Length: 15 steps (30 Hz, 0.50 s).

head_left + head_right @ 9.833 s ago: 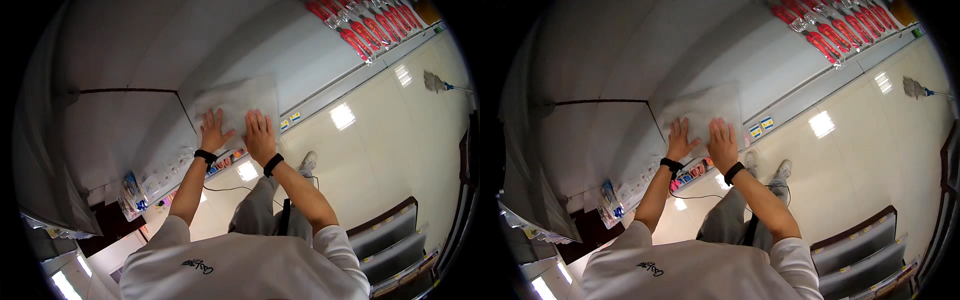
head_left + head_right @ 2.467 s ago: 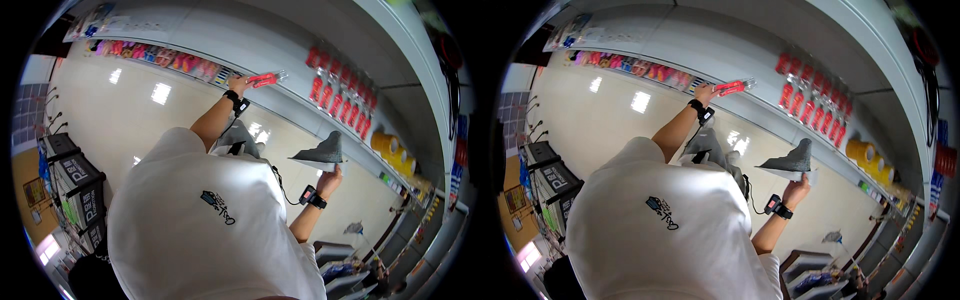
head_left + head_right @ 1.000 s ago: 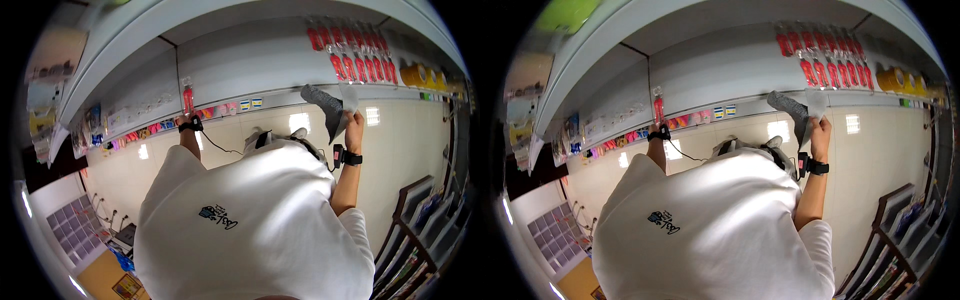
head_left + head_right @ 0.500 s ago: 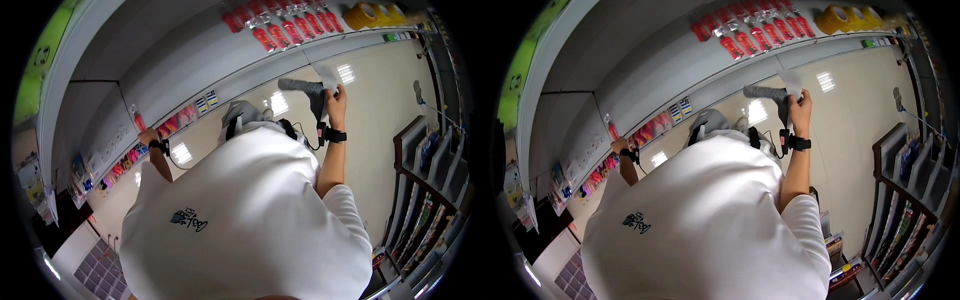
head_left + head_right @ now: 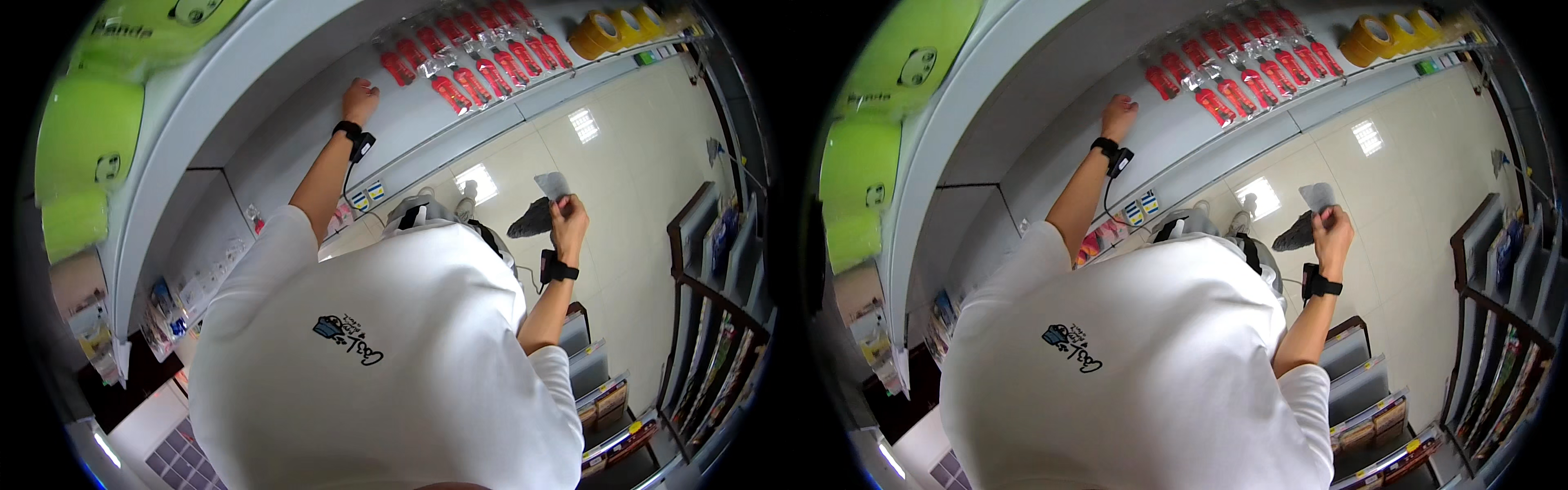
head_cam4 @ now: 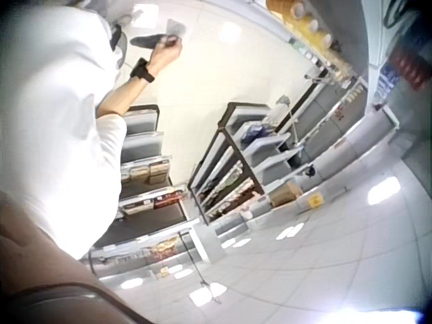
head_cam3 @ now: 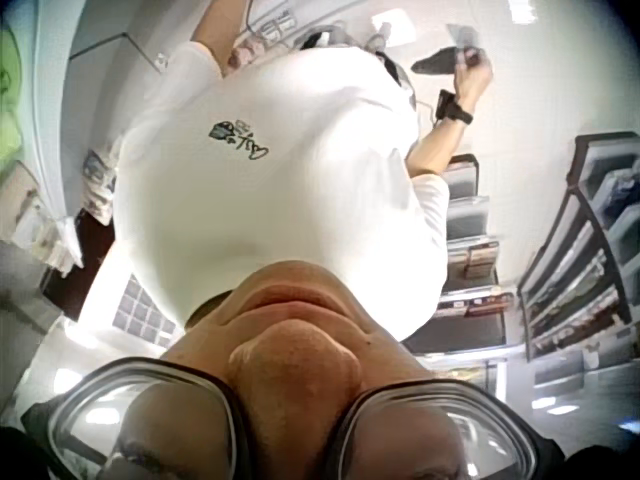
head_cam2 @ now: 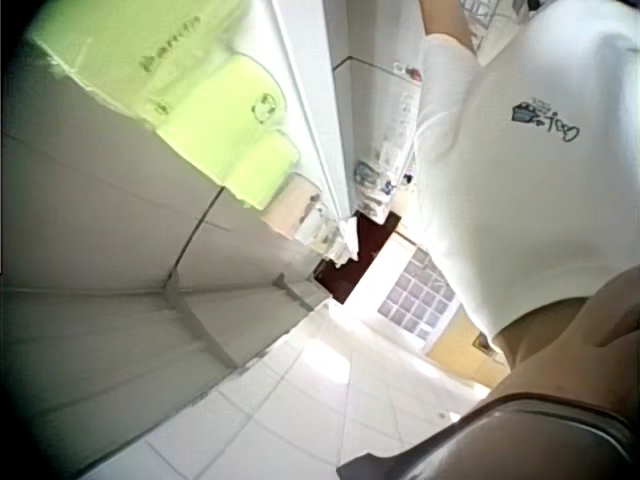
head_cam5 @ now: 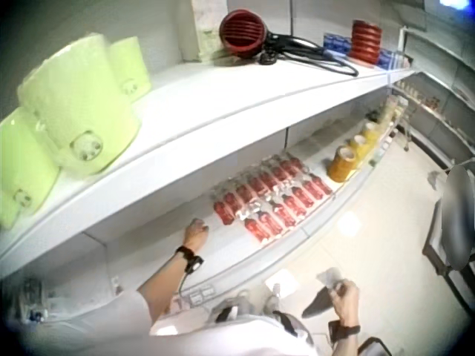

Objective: The person wipes the surfaces of white bookshelves and retail display shelves using a grey cloth. They move along the shelves, cleaning the top edges and flat surfaces, occasionally moving items like books and packaged goods to reach the areas underneath.

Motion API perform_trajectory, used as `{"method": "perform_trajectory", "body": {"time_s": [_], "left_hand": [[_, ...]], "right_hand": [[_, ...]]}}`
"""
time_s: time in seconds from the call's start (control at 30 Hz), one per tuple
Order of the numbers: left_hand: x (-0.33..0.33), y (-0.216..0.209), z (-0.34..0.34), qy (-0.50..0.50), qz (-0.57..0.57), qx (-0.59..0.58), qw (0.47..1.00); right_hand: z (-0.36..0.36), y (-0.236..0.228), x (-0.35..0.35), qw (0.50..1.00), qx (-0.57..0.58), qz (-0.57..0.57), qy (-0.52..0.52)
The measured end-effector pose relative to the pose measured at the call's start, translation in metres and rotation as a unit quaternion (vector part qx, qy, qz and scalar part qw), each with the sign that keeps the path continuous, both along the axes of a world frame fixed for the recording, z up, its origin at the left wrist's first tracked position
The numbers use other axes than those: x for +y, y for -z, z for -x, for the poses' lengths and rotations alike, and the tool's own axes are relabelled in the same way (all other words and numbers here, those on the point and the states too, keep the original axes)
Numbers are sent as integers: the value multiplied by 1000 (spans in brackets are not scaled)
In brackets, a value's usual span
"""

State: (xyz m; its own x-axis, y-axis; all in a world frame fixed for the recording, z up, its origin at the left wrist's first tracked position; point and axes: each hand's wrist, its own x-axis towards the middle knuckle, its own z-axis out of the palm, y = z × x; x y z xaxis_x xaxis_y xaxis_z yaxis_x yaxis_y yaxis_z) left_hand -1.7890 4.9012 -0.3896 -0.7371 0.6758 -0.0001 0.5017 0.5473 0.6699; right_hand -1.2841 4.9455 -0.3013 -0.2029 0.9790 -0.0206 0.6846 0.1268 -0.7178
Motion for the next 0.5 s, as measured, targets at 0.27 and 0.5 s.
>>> {"method": "perform_trajectory", "body": {"time_s": [0.27, 0.5], "left_hand": [[80, 63, 14, 4, 210, -242, 947], [103, 100, 12, 19, 233, -56, 971]], "right_hand": [[-12, -10, -74, 979, 19, 35, 200], [-6, -7, -133, 963, -2, 8, 270]]}}
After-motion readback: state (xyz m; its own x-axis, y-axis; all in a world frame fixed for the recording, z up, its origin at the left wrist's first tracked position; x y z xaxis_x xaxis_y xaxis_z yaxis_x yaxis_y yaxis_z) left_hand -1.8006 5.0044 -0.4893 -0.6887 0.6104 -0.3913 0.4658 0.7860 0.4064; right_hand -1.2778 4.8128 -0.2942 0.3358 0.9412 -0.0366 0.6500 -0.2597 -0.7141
